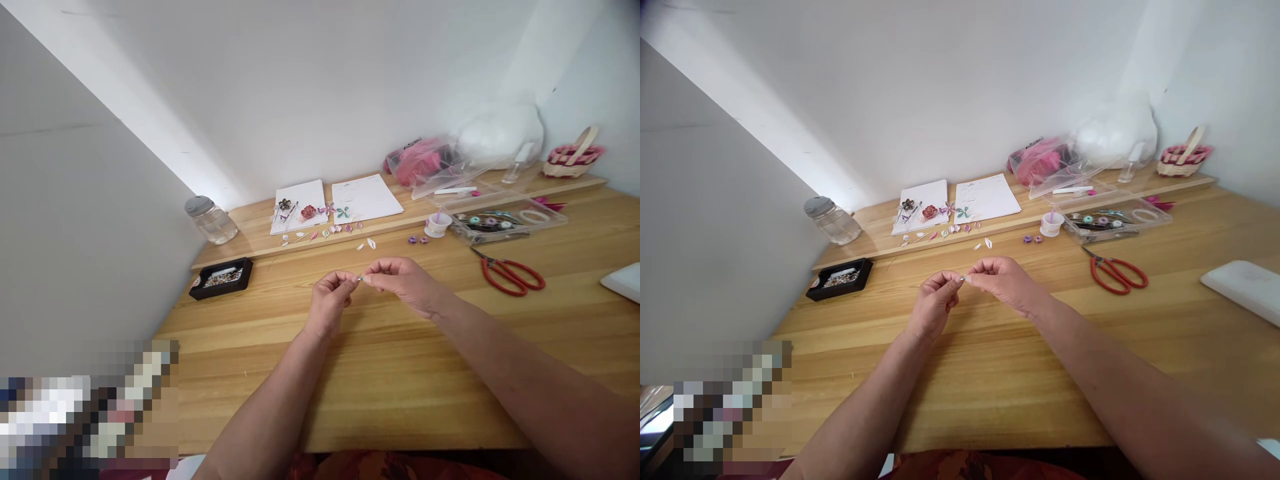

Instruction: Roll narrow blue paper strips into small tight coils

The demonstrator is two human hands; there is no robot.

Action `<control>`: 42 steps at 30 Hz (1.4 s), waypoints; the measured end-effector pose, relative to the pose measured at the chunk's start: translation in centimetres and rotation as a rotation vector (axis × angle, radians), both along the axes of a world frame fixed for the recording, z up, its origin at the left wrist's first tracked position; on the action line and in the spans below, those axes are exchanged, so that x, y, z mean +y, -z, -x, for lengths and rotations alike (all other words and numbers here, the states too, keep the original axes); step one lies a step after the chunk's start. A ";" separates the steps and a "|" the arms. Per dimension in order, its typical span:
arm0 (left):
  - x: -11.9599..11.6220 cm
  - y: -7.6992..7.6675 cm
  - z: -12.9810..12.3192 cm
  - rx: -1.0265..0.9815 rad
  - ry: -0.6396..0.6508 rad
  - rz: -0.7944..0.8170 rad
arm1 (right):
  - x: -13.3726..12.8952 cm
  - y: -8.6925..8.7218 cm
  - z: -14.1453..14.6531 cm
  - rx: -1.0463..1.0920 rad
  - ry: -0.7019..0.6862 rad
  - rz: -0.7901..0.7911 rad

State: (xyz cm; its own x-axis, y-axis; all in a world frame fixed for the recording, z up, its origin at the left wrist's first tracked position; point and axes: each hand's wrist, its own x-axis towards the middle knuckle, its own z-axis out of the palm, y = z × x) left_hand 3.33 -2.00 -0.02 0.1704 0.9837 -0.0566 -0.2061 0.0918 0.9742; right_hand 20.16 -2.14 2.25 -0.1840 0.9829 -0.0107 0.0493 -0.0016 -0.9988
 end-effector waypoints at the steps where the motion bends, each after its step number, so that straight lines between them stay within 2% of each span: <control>1: 0.0 0.0 -0.1 -0.021 0.007 0.021 | 0.0 0.0 0.0 0.021 0.000 0.012; 8: 0.0 0.2 -0.4 -0.102 -0.001 0.085 | -0.1 0.1 0.4 0.010 0.039 -0.019; 14: -0.5 0.6 -0.9 -0.146 -0.014 0.126 | 0.0 0.8 1.2 -0.039 0.187 -0.112; 18: -0.9 0.6 -1.4 -0.112 -0.047 0.076 | -0.1 0.9 1.5 -0.102 0.270 -0.161; 24: -0.9 0.5 -1.3 0.038 -0.083 -0.063 | -0.3 0.5 1.1 -0.384 0.347 -0.358; 27: -0.8 0.7 -1.1 0.091 -0.081 -0.099 | -0.4 0.3 0.9 -0.532 0.352 -0.487; 31: -0.8 0.6 -1.1 0.120 -0.081 -0.113 | -0.4 0.3 0.9 -0.578 0.361 -0.544; 37: -0.7 -0.5 -0.7 0.253 -0.105 -0.231 | -0.1 0.4 0.6 -0.717 0.299 -0.670; 39: -0.6 -0.9 -0.3 0.308 -0.117 -0.278 | -0.1 0.2 0.5 -0.708 0.241 -0.642; 42: -0.3 -1.2 0.2 0.360 -0.131 -0.311 | -0.2 -0.2 0.3 -0.566 0.137 -0.485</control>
State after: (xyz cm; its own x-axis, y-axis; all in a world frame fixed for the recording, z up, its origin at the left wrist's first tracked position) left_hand 3.13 -2.35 1.18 0.0680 0.9753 0.2104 0.1586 -0.2188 0.9628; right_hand 19.84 -2.39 2.42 -0.1545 0.9152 0.3722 0.5859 0.3882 -0.7113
